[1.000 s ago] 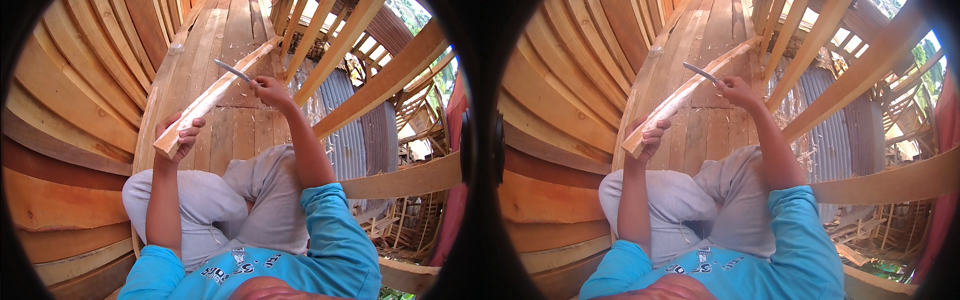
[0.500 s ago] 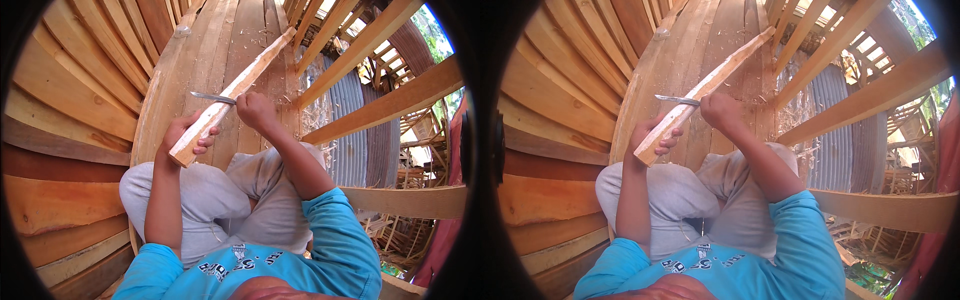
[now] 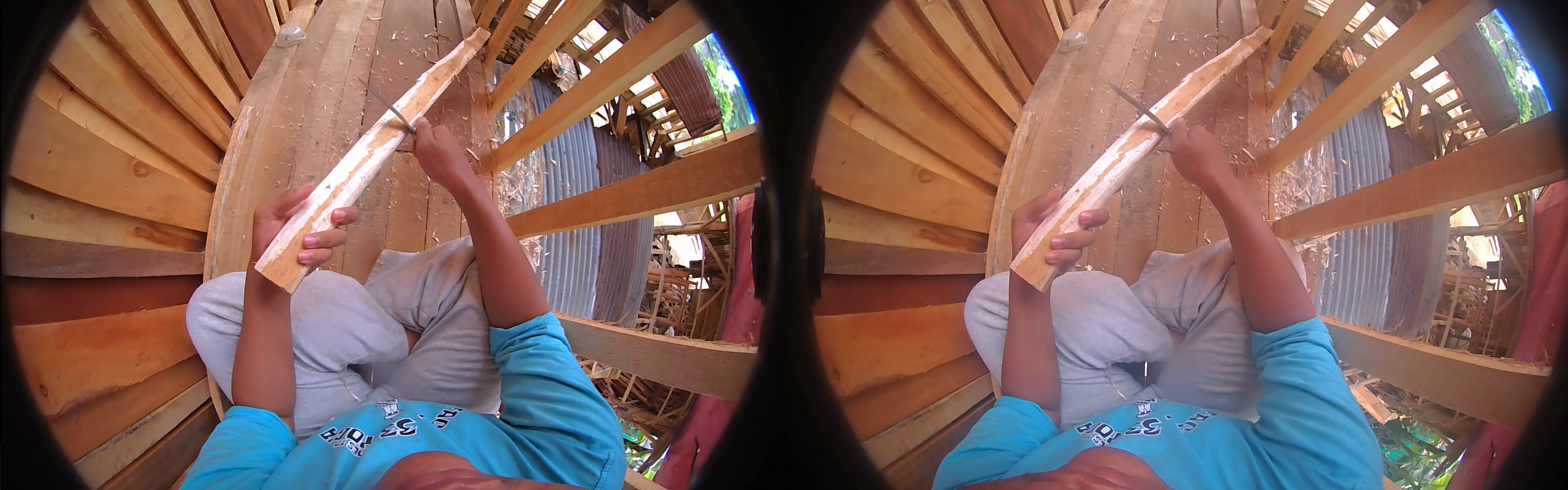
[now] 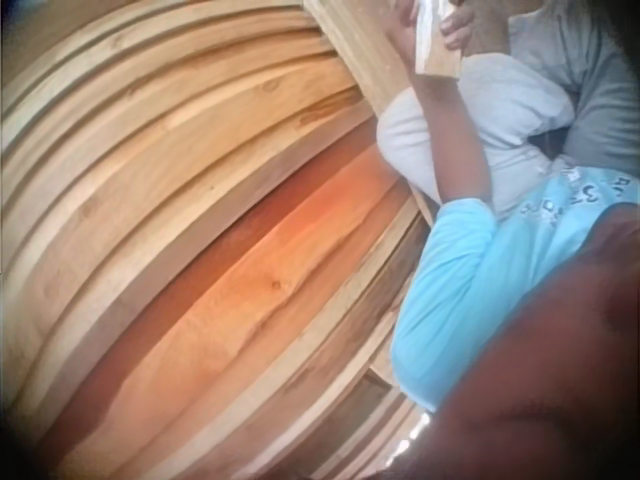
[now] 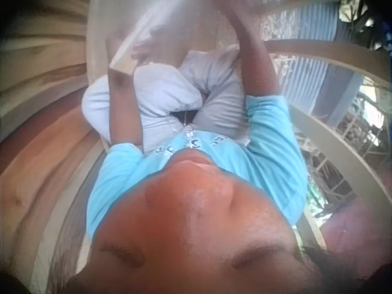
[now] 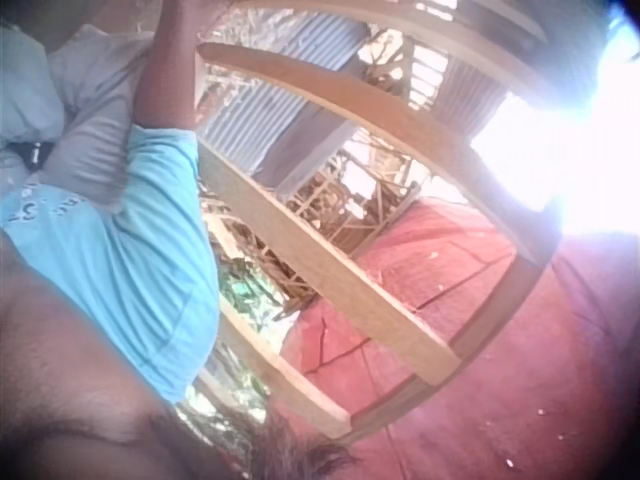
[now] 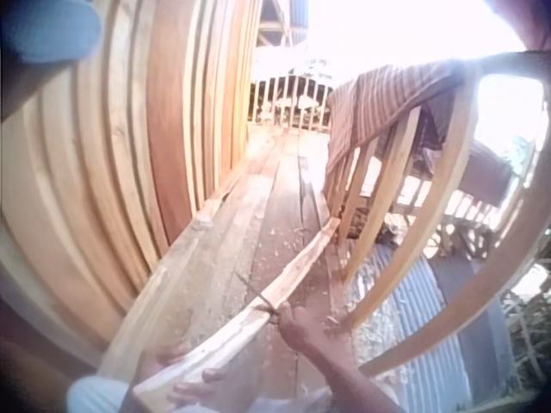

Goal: The person sits on a wooden floor and uses a knife to shave and shape a long, curved piece of wood. They hold the wood with their left hand and repeatedly scrape the surface with the knife in their right hand, creating wood shavings.

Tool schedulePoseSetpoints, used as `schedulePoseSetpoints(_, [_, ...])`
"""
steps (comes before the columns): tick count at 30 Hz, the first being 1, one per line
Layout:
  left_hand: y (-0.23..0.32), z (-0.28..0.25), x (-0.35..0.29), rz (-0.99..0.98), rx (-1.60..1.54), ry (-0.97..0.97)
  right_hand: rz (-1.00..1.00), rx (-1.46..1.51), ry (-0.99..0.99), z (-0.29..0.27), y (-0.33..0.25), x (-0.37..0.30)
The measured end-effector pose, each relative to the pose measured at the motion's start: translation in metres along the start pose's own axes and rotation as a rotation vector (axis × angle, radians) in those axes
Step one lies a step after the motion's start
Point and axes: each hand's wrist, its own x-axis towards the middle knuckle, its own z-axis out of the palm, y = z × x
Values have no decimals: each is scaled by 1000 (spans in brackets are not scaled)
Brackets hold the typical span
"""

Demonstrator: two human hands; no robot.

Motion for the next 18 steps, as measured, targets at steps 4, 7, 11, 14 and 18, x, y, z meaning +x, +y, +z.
schedulePoseSetpoints(4, [1, -9, 0, 23, -35, -66, 0, 21, 13, -5, 14, 12])
schedulePoseSetpoints(7, [0, -3, 1, 138, 39, -161, -78, 160, -63, -10, 18, 13])
schedulePoseSetpoints(11, [-1, -9, 3, 323, 162, -225, -281, 278, 24, -7, 17, 7])
schedulePoseSetpoints(14, [7, -13, 1, 502, 587, 13, -236, 296, 3, -11, 5, -3])
schedulePoseSetpoints(18, [5, -13, 1, 487, 1036, 32, -224, 364, 39, -9, 4, -2])
